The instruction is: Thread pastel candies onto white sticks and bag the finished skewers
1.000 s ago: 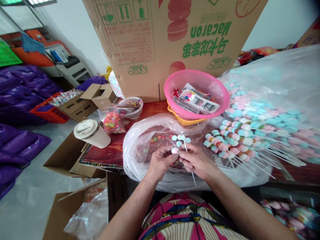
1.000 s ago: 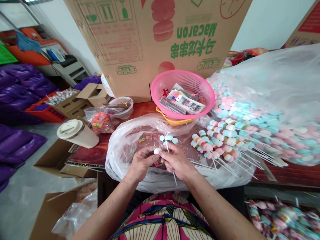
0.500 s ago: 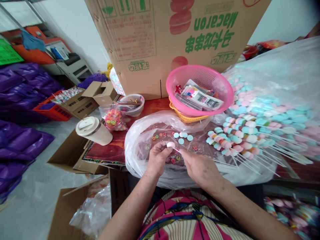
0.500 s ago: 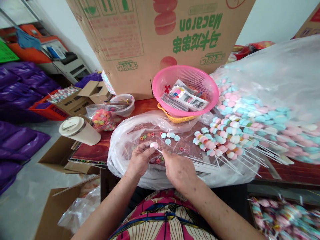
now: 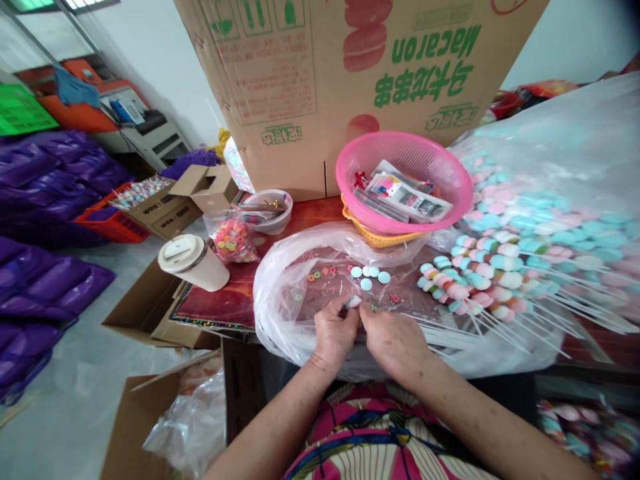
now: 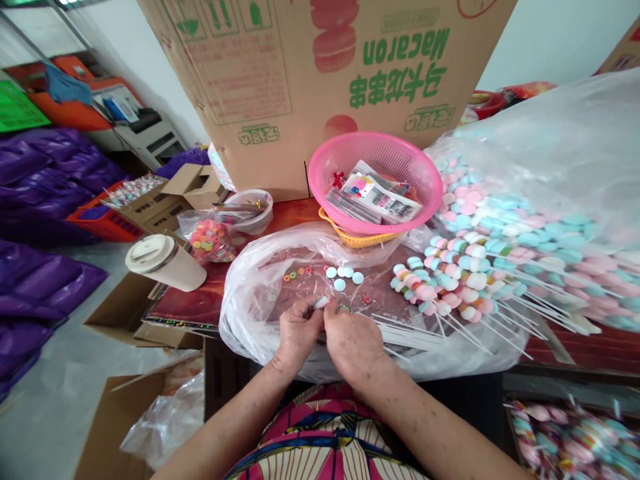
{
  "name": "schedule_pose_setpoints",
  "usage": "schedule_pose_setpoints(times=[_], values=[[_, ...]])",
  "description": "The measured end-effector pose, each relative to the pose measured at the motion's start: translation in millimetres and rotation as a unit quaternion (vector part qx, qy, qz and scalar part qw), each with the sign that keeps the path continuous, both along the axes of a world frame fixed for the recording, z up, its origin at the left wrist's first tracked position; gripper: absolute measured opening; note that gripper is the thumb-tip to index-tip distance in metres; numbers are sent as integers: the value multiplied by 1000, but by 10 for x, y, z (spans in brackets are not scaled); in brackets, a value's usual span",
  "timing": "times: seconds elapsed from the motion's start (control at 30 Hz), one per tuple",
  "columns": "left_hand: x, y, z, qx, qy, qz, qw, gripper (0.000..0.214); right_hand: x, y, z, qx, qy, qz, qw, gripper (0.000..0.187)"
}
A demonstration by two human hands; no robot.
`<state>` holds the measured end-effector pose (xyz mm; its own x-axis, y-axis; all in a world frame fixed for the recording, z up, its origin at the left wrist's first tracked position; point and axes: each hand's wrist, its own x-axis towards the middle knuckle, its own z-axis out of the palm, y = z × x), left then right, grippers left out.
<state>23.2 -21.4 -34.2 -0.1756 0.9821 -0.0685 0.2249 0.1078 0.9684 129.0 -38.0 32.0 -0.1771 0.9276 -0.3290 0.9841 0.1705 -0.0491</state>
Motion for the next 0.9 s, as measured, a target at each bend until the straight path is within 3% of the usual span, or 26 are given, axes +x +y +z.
schedule_pose_setpoints(times=[0.13,0.23,0.4,0.47,0.53,0.6,0.67,0.8,0.9], values=[[-18,36,-64,-47,-69,15,996,19,99,-4,-40,9,-1,5,1000,32],[16,-7,-61,-24,-30,28,999,18,114,-22,-47,8,-6,-4,1000,31],[2,-31,82,4,25,-58,998,22,157,88,-206,21,66,-13,998,28],[-132,133,172,4,71,-88,994,30,263,144,-299,36,98,-20,994,28],[-309,395,245,-12,158,-73,985,34,376,169,-365,47,110,-23,993,28],[-463,663,279,-38,274,-66,959,19,442,154,-390,40,111,-19,993,29],[-549,840,278,-50,304,-68,949,12,442,110,-382,26,119,-17,992,29],[-531,781,271,-44,270,-103,956,8,354,24,-333,52,145,-16,988,28],[-456,541,296,-101,66,-123,985,12,292,2,-289,73,147,-9,986,28]])
